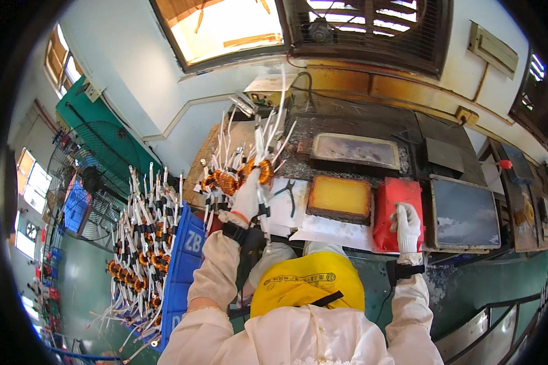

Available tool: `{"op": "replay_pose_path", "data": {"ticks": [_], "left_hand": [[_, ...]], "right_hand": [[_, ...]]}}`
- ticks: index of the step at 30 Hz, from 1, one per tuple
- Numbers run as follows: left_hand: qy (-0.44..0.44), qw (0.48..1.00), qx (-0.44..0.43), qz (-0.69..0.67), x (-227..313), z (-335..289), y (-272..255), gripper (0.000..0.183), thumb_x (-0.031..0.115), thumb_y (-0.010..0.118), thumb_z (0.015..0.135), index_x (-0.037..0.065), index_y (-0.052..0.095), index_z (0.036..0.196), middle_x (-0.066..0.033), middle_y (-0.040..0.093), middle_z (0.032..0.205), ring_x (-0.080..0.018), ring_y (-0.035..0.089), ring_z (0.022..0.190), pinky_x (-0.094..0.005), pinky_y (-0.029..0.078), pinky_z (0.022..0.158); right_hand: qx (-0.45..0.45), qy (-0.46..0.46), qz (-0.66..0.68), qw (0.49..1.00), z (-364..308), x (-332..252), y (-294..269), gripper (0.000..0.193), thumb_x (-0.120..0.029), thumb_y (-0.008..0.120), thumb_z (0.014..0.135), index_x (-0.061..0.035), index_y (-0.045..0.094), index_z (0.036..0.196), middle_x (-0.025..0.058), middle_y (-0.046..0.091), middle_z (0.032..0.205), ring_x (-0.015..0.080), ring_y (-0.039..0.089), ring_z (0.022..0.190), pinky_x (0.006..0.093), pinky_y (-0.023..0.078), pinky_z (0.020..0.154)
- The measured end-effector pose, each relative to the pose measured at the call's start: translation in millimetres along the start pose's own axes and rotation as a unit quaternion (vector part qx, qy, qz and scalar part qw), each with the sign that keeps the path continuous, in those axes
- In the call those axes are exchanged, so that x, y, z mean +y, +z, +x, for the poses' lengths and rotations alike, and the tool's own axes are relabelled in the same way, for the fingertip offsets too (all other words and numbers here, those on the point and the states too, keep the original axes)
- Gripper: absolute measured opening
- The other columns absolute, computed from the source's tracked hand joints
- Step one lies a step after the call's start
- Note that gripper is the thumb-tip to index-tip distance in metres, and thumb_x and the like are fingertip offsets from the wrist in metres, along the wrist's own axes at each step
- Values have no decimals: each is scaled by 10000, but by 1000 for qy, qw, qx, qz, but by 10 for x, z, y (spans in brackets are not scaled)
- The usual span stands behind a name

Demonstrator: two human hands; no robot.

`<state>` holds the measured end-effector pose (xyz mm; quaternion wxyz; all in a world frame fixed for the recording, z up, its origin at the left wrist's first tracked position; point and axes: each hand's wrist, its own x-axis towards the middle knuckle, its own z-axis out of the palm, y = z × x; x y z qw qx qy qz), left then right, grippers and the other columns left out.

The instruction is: Tinning the ends of copper coils by dipping them into a solder pot.

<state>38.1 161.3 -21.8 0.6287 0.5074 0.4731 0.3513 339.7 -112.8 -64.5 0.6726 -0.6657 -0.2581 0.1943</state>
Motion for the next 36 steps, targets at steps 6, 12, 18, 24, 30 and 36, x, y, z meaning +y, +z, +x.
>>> {"op": "replay_pose_path", "data": {"ticks": [6, 12, 18, 24, 30, 36], "left_hand": [[133, 956, 87, 245, -311, -12, -800, 549, 481, 502, 862, -18, 584, 1076, -102, 586, 845, -169, 521, 769, -272, 418, 713], [74, 969, 178, 157, -465, 118, -1305, 527, 471, 552, 836, -52, 581, 890, -67, 504, 619, -196, 505, 593, -354, 408, 566], [-14, 953, 258, 159, -588, 503, -1697, 708, 589, 548, 783, -102, 616, 924, -171, 614, 787, -276, 547, 691, -381, 434, 673], [56, 930, 355, 72, -867, 919, -1913, 666, 529, 565, 811, -59, 564, 1124, -210, 615, 1036, -315, 575, 960, -361, 419, 844], [134, 935, 322, 64, -668, 1009, -1390, 585, 336, 626, 834, -16, 421, 1254, -178, 590, 1112, -298, 568, 988, -356, 410, 875], [142, 885, 302, 325, -1153, 1118, -1651, 658, 267, 624, 833, 45, 297, 1359, -236, 491, 1259, -390, 495, 1124, -423, 389, 928]], "right_hand": [[14, -13, -59, 998, 10, 147, 67, 174, -161, 502, 929, -29, 591, 1000, 30, 583, 692, 37, 417, 447, 199, 348, 414], [2, -4, -40, 999, 2, 171, 26, 178, -152, 492, 934, -19, 581, 1010, 39, 581, 701, 33, 413, 449, 195, 349, 420], [-1, -6, -24, 1000, 6, 194, 32, 179, -155, 488, 939, -17, 578, 1009, 29, 569, 694, 28, 403, 444, 189, 344, 416], [12, -11, -37, 999, 22, 208, 98, 163, -135, 487, 933, -16, 579, 998, 31, 568, 690, 27, 396, 436, 185, 327, 401], [39, -5, -55, 998, -3, 195, 63, 158, -129, 485, 933, -16, 578, 993, 29, 558, 676, 29, 382, 426, 187, 315, 393], [44, -8, -90, 995, 5, 211, 109, 161, -127, 485, 933, -15, 578, 1000, 17, 545, 666, 22, 374, 432, 185, 300, 391]]}}
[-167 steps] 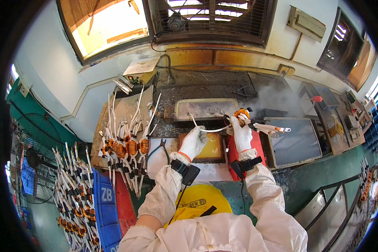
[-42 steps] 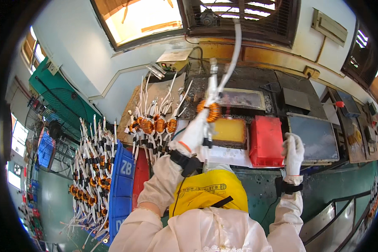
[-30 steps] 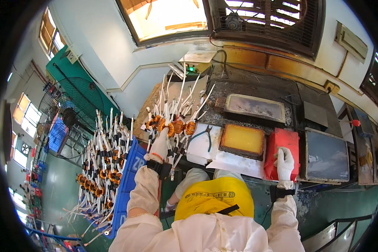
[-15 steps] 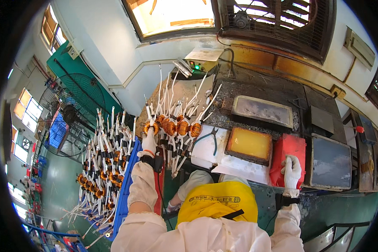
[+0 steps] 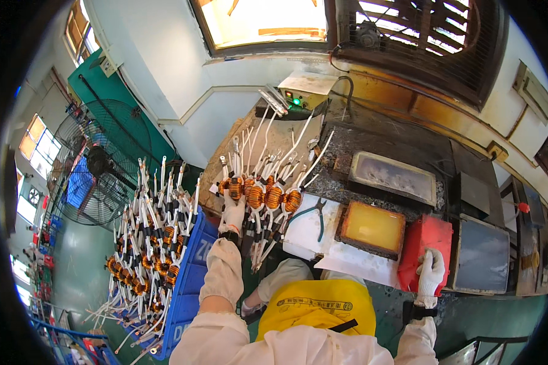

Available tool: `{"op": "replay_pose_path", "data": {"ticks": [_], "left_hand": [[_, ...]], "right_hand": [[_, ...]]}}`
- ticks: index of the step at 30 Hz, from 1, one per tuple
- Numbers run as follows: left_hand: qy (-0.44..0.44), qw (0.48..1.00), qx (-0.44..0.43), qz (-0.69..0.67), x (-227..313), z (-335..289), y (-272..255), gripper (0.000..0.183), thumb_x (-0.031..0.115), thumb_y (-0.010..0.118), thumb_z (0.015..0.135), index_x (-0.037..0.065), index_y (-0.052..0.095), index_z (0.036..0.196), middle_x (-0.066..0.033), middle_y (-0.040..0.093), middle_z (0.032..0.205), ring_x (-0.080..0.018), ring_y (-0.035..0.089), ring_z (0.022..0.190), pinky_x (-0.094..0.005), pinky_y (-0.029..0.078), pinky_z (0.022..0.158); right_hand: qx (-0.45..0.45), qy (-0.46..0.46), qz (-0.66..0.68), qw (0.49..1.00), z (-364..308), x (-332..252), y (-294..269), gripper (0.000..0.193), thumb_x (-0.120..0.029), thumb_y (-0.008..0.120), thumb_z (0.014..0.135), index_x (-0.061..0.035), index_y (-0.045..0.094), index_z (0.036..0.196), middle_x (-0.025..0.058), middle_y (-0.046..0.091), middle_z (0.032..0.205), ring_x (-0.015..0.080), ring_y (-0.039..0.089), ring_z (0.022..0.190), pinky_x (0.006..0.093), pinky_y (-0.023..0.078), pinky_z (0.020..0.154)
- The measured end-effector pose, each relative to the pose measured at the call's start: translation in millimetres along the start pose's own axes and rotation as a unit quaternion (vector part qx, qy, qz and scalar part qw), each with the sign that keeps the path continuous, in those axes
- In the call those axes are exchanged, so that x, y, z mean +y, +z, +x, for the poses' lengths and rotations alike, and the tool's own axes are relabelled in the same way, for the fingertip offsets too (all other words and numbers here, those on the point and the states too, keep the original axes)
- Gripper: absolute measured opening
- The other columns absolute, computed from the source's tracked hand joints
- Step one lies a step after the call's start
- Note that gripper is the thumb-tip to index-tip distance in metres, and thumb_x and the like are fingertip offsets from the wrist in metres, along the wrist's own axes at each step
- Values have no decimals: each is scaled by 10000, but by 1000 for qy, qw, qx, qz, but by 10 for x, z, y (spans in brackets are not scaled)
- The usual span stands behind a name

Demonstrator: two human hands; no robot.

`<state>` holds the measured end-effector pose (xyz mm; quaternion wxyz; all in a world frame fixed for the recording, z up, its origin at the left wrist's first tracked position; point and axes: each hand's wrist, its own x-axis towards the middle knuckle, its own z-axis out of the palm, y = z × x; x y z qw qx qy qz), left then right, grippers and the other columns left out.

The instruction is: Tinning the ends of copper coils by dipping them into a solder pot.

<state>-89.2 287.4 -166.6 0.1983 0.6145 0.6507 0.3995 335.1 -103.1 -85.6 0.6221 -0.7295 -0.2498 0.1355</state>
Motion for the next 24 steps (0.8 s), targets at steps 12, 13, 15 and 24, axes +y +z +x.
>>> {"op": "replay_pose_path", "data": {"ticks": [12, 13, 15, 24], "left_hand": [[49, 998, 24, -39, 120, 121, 137, 464, -7, 494, 786, 68, 431, 1239, -218, 582, 1039, -407, 545, 976, -436, 431, 827], [50, 997, 3, -63, -10, 223, 163, 463, 16, 520, 797, 70, 421, 1246, -218, 571, 1066, -403, 533, 1000, -437, 424, 832], [66, 997, 11, -35, -69, 296, 172, 465, 35, 535, 804, 71, 412, 1251, -221, 563, 1082, -401, 525, 1016, -440, 417, 843], [61, 983, -96, 146, -95, 286, -116, 644, 227, 557, 817, 152, 250, 1379, -265, 404, 1299, -433, 402, 1190, -439, 377, 959]], "right_hand": [[43, -23, -70, 996, -27, -6, 28, 144, -128, 491, 927, -21, 582, 958, 4, 552, 661, 9, 359, 426, 182, 272, 382], [45, -31, -67, 996, -32, -7, 39, 142, -126, 492, 925, -22, 583, 954, 2, 551, 655, 10, 360, 425, 183, 271, 381], [41, -37, -73, 996, -48, -22, 66, 142, -126, 492, 925, -23, 584, 952, 3, 552, 654, 11, 360, 425, 184, 271, 382], [28, -44, -71, 996, -15, -37, 84, 137, -126, 496, 922, -23, 586, 925, 3, 543, 638, 19, 368, 424, 190, 275, 383]]}}
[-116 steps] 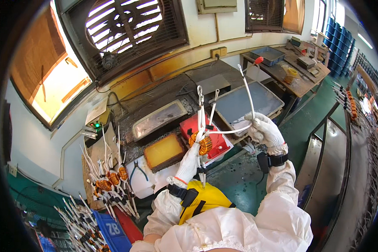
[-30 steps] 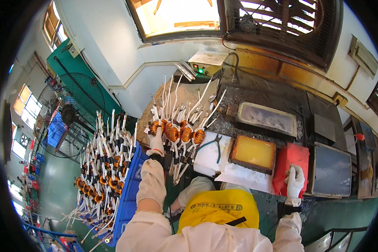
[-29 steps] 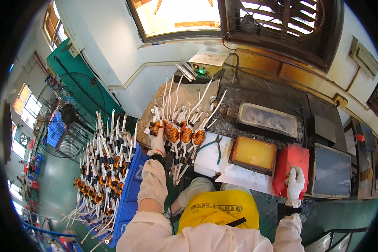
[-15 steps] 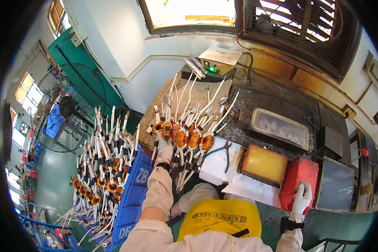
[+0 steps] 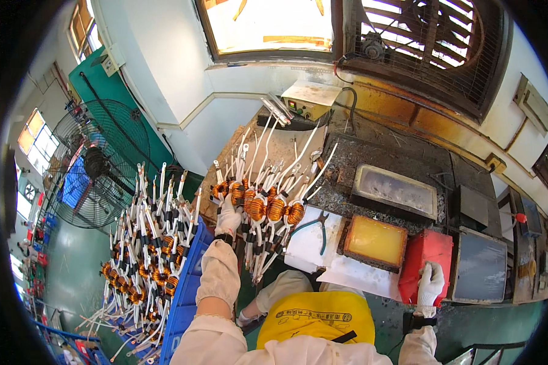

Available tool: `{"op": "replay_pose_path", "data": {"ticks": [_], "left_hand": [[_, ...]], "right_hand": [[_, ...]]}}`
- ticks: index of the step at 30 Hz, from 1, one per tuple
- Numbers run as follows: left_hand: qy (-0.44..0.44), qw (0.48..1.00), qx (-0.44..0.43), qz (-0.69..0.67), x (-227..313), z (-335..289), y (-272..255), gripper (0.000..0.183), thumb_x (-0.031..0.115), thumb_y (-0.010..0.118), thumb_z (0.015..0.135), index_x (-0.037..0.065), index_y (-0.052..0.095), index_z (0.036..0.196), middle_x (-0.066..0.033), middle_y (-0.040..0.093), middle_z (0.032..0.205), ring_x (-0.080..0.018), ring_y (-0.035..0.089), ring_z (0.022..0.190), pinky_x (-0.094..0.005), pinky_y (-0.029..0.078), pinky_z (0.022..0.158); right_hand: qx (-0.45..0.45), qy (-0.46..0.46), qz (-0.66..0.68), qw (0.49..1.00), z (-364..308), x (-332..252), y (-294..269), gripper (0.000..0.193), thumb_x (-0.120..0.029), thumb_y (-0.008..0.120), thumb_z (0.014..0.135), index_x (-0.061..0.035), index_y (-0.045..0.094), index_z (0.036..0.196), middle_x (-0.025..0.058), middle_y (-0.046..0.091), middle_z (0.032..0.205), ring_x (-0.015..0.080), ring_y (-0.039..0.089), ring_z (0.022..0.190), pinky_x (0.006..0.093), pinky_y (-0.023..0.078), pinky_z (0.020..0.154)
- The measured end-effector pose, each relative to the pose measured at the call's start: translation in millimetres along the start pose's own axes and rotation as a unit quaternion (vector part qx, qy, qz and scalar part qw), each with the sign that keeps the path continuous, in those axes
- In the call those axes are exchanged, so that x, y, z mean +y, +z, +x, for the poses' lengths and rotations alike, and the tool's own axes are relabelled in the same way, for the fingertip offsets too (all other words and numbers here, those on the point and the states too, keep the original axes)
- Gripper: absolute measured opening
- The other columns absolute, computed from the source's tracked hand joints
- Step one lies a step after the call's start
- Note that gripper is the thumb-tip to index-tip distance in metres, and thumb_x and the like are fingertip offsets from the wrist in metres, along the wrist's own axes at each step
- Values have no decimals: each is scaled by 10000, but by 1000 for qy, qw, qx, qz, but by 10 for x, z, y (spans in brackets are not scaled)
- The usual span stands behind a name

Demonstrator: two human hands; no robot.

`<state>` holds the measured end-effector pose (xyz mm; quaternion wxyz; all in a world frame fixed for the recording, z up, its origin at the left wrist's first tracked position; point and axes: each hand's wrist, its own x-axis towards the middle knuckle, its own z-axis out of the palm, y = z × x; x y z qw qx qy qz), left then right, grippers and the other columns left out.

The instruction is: Tinning the ends of copper coils by dipping them into a solder pot.

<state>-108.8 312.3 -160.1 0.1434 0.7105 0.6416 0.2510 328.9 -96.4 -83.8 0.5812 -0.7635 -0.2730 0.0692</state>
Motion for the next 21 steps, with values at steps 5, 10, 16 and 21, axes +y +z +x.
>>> {"op": "replay_pose_path", "data": {"ticks": [5, 10, 16, 21], "left_hand": [[8, 999, -35, -12, 214, -106, -171, 724, 230, 592, 811, 184, 197, 1416, -225, 419, 1274, -403, 437, 1147, -447, 376, 957], [48, 997, 54, -2, 142, -333, -166, 710, 209, 602, 799, 141, 228, 1399, -222, 395, 1282, -405, 400, 1173, -454, 359, 965], [121, 985, 90, -86, 423, -1099, -536, 631, 209, 633, 795, 78, 339, 1338, -218, 436, 1261, -389, 390, 1193, -457, 318, 1006], [178, 972, 139, -60, 386, -1637, -1183, 405, 178, 631, 812, 35, 518, 1174, -202, 511, 1186, -382, 507, 1074, -411, 429, 911]], "right_hand": [[4, -21, -6, 1000, 14, 75, -49, 125, -133, 507, 920, -42, 592, 918, -8, 530, 628, 15, 340, 415, 191, 255, 371], [-9, 22, 43, 999, 5, 27, -57, 142, -141, 502, 923, -23, 581, 925, 10, 542, 636, 26, 379, 421, 192, 293, 375], [-11, 30, 96, 995, 37, 45, -115, 150, -155, 506, 923, -24, 572, 957, 21, 547, 643, 36, 390, 412, 196, 304, 370], [-24, 49, 135, 989, 133, 91, -123, 158, -182, 512, 927, -37, 574, 936, 18, 548, 648, 33, 385, 407, 194, 300, 368]]}}
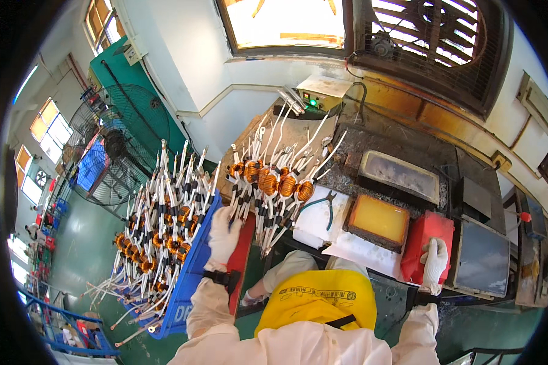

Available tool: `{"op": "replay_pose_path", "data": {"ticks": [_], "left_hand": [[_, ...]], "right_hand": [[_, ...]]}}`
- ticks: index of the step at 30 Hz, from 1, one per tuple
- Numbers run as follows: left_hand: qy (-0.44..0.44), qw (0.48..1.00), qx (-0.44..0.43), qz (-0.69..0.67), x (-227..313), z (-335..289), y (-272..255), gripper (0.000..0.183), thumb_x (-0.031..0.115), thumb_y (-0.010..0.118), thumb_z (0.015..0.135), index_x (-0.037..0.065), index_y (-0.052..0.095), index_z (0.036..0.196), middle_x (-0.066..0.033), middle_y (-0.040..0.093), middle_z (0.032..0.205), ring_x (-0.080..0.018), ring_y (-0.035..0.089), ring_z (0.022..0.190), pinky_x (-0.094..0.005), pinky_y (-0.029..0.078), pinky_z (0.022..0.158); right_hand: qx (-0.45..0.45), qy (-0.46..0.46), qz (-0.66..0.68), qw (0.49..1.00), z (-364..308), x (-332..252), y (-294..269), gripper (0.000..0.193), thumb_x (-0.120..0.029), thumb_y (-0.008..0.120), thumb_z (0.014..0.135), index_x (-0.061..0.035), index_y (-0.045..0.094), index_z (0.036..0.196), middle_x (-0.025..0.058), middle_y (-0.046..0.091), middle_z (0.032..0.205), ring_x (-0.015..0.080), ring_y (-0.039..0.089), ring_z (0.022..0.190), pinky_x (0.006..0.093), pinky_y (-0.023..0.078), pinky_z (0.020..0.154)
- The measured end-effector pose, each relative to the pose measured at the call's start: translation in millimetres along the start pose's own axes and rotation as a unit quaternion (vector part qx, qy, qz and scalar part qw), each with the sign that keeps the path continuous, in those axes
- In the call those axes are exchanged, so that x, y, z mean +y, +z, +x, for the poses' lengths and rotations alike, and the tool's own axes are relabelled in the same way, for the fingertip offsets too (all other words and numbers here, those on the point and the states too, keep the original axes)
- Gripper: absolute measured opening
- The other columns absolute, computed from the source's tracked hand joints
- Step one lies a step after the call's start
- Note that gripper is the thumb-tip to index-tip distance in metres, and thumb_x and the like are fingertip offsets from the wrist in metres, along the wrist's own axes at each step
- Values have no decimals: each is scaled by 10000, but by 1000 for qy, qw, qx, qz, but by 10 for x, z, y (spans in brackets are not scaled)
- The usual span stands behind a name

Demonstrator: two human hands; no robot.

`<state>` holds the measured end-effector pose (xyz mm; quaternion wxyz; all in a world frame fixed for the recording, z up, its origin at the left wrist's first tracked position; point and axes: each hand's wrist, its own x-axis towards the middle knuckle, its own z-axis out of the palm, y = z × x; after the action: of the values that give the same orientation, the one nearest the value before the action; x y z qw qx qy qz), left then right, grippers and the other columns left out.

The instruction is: Tinning the ends of copper coils by dipping them into a solder pot.

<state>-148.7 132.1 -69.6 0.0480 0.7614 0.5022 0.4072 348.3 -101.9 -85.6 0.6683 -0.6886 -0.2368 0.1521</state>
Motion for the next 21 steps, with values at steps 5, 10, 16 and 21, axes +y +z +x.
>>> {"op": "replay_pose_path", "data": {"ticks": [5, 10, 16, 21], "left_hand": [[29, 986, 121, 111, 80, -115, -849, 438, 101, 670, 771, 37, 517, 1177, -187, 533, 1174, -369, 514, 1074, -419, 426, 917], [-148, 948, 95, 267, -392, -582, -1364, 685, 353, 672, 773, 50, 387, 1317, -245, 413, 1294, -395, 419, 1175, -444, 364, 979], [-335, 926, -103, 141, -723, -989, -1523, 656, 601, 494, 793, 87, 565, 1195, -203, 641, 989, -357, 601, 963, -443, 440, 861], [-360, 898, -189, 167, -685, -885, -1449, 924, 712, 545, 663, 33, 469, 1285, -233, 526, 1231, -348, 525, 1126, -411, 389, 963]], "right_hand": [[-8, 27, -17, 999, 79, -53, 24, 166, -186, 508, 925, -33, 573, 937, 21, 555, 651, 33, 384, 400, 195, 311, 362], [-1, 16, -10, 1000, 37, -50, 68, 174, -211, 509, 926, -48, 570, 916, 14, 549, 654, 28, 378, 405, 191, 298, 363], [-12, 19, -39, 999, 87, 32, 69, 195, -257, 492, 929, -77, 568, 934, -26, 478, 627, 24, 358, 430, 187, 275, 373], [0, 13, -76, 997, 266, 285, -208, 255, -305, 493, 931, -78, 574, 1017, -31, 485, 652, 24, 337, 423, 184, 264, 364]]}}
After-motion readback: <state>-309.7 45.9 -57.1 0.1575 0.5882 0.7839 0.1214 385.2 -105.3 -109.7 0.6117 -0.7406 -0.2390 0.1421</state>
